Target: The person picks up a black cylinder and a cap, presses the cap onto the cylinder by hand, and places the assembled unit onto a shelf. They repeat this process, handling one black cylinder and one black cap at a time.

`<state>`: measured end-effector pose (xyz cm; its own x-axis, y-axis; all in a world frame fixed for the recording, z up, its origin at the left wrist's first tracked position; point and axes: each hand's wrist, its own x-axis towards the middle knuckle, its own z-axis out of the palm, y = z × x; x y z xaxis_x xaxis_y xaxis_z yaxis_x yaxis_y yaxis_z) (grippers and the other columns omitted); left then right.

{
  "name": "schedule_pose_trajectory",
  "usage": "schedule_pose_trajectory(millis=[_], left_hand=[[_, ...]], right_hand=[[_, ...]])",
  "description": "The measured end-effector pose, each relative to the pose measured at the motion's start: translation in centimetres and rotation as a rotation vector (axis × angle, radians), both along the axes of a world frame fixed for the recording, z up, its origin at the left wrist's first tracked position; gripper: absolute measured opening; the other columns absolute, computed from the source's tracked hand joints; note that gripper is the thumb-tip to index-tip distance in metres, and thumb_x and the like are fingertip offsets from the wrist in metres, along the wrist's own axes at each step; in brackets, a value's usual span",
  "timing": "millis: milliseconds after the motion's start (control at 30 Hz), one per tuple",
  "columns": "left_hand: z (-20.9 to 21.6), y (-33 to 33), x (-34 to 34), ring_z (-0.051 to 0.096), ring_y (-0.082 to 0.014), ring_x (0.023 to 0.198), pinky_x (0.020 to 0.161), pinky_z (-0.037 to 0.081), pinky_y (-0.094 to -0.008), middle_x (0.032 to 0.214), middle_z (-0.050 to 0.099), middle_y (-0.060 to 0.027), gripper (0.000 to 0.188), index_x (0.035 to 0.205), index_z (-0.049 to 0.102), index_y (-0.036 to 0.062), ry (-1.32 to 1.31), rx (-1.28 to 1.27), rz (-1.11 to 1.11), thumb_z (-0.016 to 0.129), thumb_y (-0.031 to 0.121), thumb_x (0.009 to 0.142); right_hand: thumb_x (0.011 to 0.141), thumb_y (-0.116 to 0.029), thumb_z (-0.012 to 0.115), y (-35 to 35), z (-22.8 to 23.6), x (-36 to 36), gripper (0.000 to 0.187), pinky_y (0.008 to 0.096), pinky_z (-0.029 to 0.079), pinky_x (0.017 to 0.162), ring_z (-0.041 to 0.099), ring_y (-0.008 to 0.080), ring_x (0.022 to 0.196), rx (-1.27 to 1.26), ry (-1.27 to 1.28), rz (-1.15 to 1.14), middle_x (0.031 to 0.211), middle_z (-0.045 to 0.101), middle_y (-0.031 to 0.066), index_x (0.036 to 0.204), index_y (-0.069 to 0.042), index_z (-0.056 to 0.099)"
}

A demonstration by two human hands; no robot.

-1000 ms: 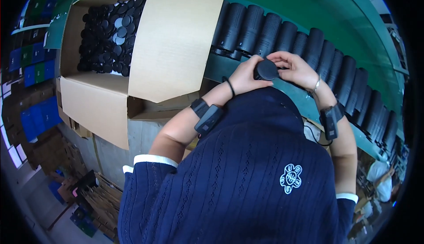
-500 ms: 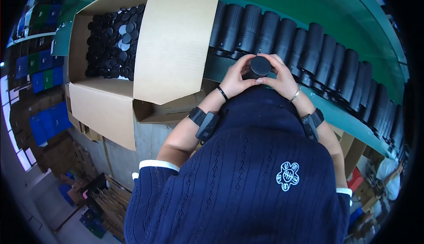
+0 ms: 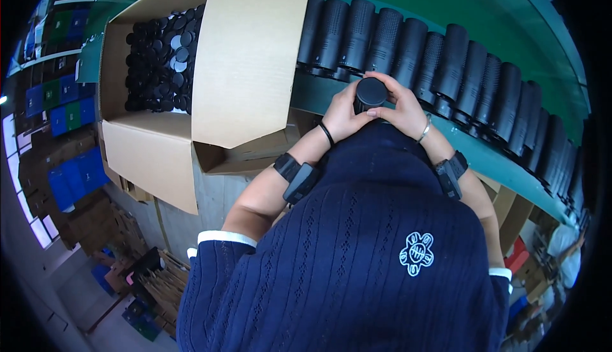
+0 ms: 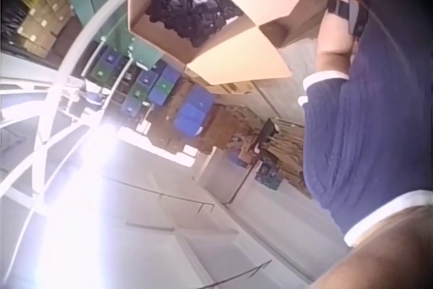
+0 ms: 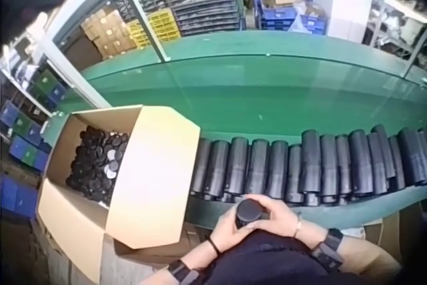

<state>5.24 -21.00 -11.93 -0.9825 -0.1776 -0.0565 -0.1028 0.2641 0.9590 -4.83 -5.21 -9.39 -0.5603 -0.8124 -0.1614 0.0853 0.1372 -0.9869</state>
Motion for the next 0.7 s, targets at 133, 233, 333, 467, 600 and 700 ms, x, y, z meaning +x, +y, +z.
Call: schedule_pose_trajectory(millis=[133, 233, 333, 467, 600, 700], left_hand=[[0.1, 0.2, -0.5, 0.065, -0.0305, 0.107, 0.091, 0.05, -0.036, 0.111, 0.065, -0.0192, 0.065, 0.127, 0.05, -0.0024, 0.004, -0.036, 0.016, 0.079, 0.022, 0.074], [0.3, 0.3, -1.2, 0.065, -0.029, 0.106, 0.092, 0.05, -0.0354, 0.112, 0.065, -0.0184, 0.062, 0.125, 0.052, -0.0015, -0.025, -0.068, -0.01, 0.079, 0.021, 0.075], [-0.2, -1.2, -1.0, 0.061, -0.0235, 0.109, 0.096, 0.047, -0.0354, 0.119, 0.061, -0.0124, 0.06, 0.127, 0.051, 0.0012, -0.004, 0.084, -0.147, 0.079, 0.013, 0.075], [0.0, -2.2, -0.6, 0.052, -0.0177, 0.119, 0.101, 0.045, -0.0328, 0.124, 0.053, -0.0061, 0.064, 0.132, 0.044, 0.0037, -0.136, 0.658, -0.15, 0.077, 0.001, 0.076], [-0.7, -1.1, -1.1, 0.05, -0.0177, 0.121, 0.101, 0.045, -0.0335, 0.127, 0.05, -0.0079, 0.071, 0.136, 0.04, 0.0026, -0.179, 0.277, -0.175, 0.078, 0.0, 0.076], [-0.7, -0.4, -0.8, 0.048, -0.0213, 0.124, 0.102, 0.044, -0.0363, 0.135, 0.046, -0.0109, 0.077, 0.141, 0.035, 0.0024, -0.117, 0.289, -0.092, 0.078, 0.002, 0.077]], right_hand=[[0.07, -0.005, 0.079, -0.1, -0.2, 0.1, 0.063, 0.0324, 0.048, 0.097, 0.061, 0.0192, 0.111, 0.013, 0.114, -0.099, 0.117, 0.064, 0.0112, 0.127, -0.004, 0.053], [0.068, -0.007, 0.079, -0.2, -0.4, -0.5, 0.059, 0.0324, 0.05, 0.092, 0.064, 0.0211, 0.107, 0.084, 0.134, -0.152, 0.115, 0.065, 0.0133, 0.122, -0.005, 0.055], [0.067, -0.02, 0.081, -0.2, -0.9, -0.3, 0.06, 0.0388, 0.048, 0.094, 0.061, 0.0291, 0.106, 0.027, 0.242, -0.069, 0.112, 0.062, 0.0126, 0.121, -0.007, 0.057], [0.068, -0.017, 0.08, -0.4, -0.8, -0.2, 0.064, 0.0392, 0.044, 0.098, 0.055, 0.0308, 0.111, -0.128, 0.267, -0.062, 0.115, 0.057, 0.0145, 0.124, -0.004, 0.053], [0.062, -0.012, 0.083, 0.6, -1.6, -0.1, 0.07, 0.0395, 0.047, 0.095, 0.06, 0.0338, 0.104, -0.093, 0.153, -0.24, 0.112, 0.059, 0.0152, 0.124, -0.003, 0.052], [0.065, -0.017, 0.082, 1.1, -1.9, -0.1, 0.074, 0.0401, 0.046, 0.097, 0.058, 0.0336, 0.114, -0.114, 0.422, -0.163, 0.124, 0.059, 0.0176, 0.13, -0.004, 0.051]])
